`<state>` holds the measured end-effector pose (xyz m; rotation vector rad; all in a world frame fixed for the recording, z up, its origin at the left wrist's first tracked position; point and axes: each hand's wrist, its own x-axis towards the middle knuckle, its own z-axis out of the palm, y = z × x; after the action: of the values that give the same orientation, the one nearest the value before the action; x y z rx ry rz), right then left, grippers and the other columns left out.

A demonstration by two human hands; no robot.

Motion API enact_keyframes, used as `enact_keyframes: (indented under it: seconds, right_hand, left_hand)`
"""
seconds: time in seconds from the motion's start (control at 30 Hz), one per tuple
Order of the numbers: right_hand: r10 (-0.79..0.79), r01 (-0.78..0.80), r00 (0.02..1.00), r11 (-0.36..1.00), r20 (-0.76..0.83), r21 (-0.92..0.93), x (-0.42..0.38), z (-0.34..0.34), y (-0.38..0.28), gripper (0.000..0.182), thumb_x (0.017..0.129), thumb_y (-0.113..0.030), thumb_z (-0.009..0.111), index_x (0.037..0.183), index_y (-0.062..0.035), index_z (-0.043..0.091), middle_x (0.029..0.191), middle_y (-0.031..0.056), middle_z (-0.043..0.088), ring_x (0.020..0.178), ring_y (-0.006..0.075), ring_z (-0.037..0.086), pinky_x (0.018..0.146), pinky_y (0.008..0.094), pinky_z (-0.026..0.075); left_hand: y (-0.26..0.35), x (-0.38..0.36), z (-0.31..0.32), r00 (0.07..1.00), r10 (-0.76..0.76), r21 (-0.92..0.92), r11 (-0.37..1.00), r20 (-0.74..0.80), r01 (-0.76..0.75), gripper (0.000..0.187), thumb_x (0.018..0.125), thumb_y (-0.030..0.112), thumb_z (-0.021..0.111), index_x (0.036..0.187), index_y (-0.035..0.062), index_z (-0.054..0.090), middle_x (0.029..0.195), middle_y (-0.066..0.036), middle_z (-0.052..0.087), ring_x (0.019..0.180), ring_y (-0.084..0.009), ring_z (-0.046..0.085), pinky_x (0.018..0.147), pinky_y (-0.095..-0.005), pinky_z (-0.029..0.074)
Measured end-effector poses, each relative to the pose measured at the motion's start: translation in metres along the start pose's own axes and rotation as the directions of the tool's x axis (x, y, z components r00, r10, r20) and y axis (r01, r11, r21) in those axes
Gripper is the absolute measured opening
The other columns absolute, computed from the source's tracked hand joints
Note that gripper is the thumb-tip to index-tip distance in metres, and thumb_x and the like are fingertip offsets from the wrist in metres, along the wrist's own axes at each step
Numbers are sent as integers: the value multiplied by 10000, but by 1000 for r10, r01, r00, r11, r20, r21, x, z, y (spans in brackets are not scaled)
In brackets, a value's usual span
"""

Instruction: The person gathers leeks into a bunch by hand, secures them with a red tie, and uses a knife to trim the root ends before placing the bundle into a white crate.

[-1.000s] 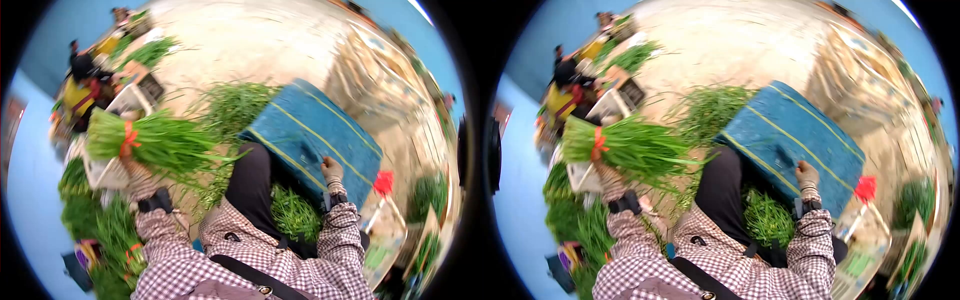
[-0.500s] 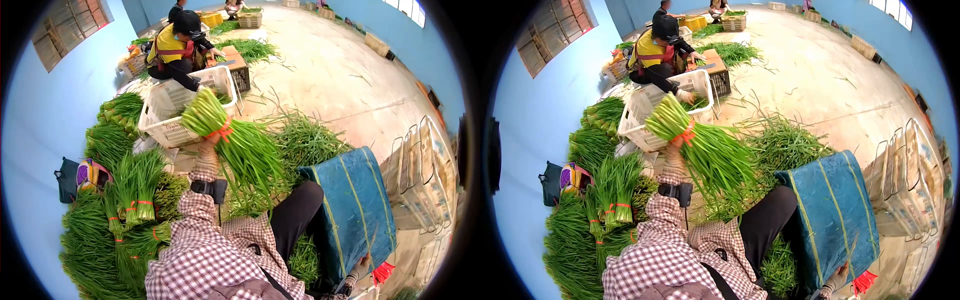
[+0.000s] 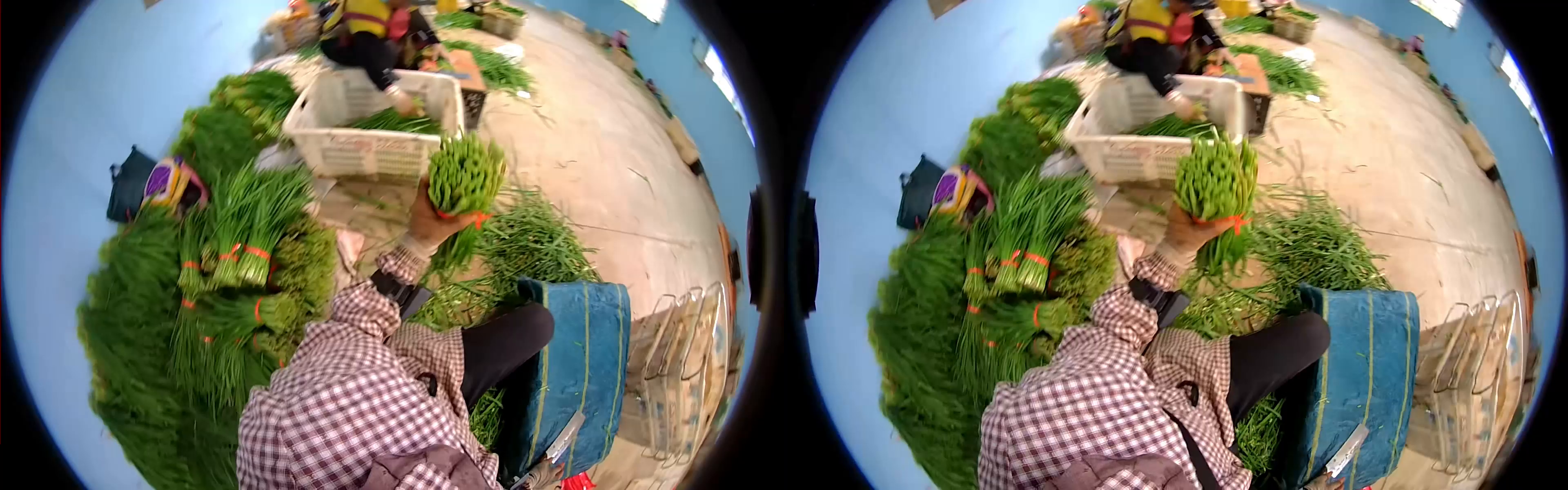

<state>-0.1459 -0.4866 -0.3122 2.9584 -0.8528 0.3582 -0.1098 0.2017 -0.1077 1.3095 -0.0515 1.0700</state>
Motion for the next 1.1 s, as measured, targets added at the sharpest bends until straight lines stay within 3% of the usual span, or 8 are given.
enact_keyframes:
  seconds: [0.13, 0.47, 0.6, 0.63, 0.67, 0.77, 0.93, 1.1]
  right_hand:
    - [-8, 8, 1000, 999, -18, 48, -4, -11, -11, 507, 802, -311, 621, 1212, -34, 510, 1215, 175, 500, 1126, 314, 469, 950, 356, 392]
    - [-42, 46, 999, 990, -29, 136, -11, -18, 6, 477, 789, -289, 635, 1190, -50, 536, 1164, 172, 526, 1077, 313, 497, 915, 363, 411]
    - [-87, 86, 996, 974, -6, 209, -13, -6, 6, 462, 782, -277, 643, 1178, -58, 549, 1138, 171, 540, 1053, 312, 512, 898, 367, 421]
    - [-96, 96, 995, 968, -8, 230, -10, -3, 3, 458, 780, -274, 644, 1175, -60, 552, 1131, 171, 544, 1046, 312, 515, 894, 368, 423]
    - [-105, 104, 994, 963, -12, 249, -7, -1, 3, 455, 779, -271, 646, 1172, -62, 555, 1125, 170, 547, 1040, 312, 519, 889, 369, 426]
    - [-109, 114, 993, 949, -33, 293, -8, -2, 12, 445, 774, -263, 651, 1164, -68, 564, 1107, 169, 556, 1023, 312, 528, 877, 372, 433]
    - [-121, 115, 993, 892, -14, 436, -3, 10, 7, 430, 767, -251, 659, 1152, -76, 578, 1078, 168, 571, 996, 311, 544, 858, 376, 443]
    - [-17, 31, 999, 746, -28, 665, 9, 45, 25, 416, 760, -238, 667, 1139, -85, 592, 1050, 167, 586, 969, 311, 560, 839, 381, 454]
  left_hand:
    - [-9, 14, -41, 902, -392, -628, 752, -180, 202, 771, 621, 40, 810, 1260, 94, 383, 1220, -86, 509, 1060, -237, 543, 873, -417, 529]
    - [180, -20, -163, 800, 220, 347, 938, -558, -16, 639, 722, 211, 769, 1246, 52, 441, 1196, -97, 535, 1030, -235, 554, 849, -405, 515]
    - [259, -26, -193, 761, 589, 909, 416, -271, 2, 724, 683, 298, 794, 1259, 76, 415, 1230, -91, 499, 1116, -244, 495, 945, -402, 446]
    - [272, -35, -198, 777, 628, 992, -59, -47, 107, 748, 646, 295, 807, 1249, 86, 417, 1226, -97, 491, 1129, -254, 475, 960, -430, 416]
    - [286, -45, -204, 814, 557, 835, -518, 166, 184, 772, 609, 292, 819, 1239, 96, 419, 1221, -104, 483, 1142, -264, 454, 975, -459, 387]
    - [292, -81, -269, 885, 343, 648, -759, 314, 65, 843, 538, 246, 820, 1265, 128, 409, 1227, -84, 472, 1187, -268, 405, 1018, -474, 307]
    - [266, -180, -352, 991, 59, 687, -716, -117, 124, 690, 584, 254, 738, 1220, 100, 517, 1263, -112, 501, 1176, -293, 451, 1004, -470, 335]
    - [180, -255, -324, 580, -260, 511, -797, -772, 322, 662, 831, 94, 569, 1401, 241, 266, 1475, -45, 176, 1367, -236, 160, 1114, -410, 230]
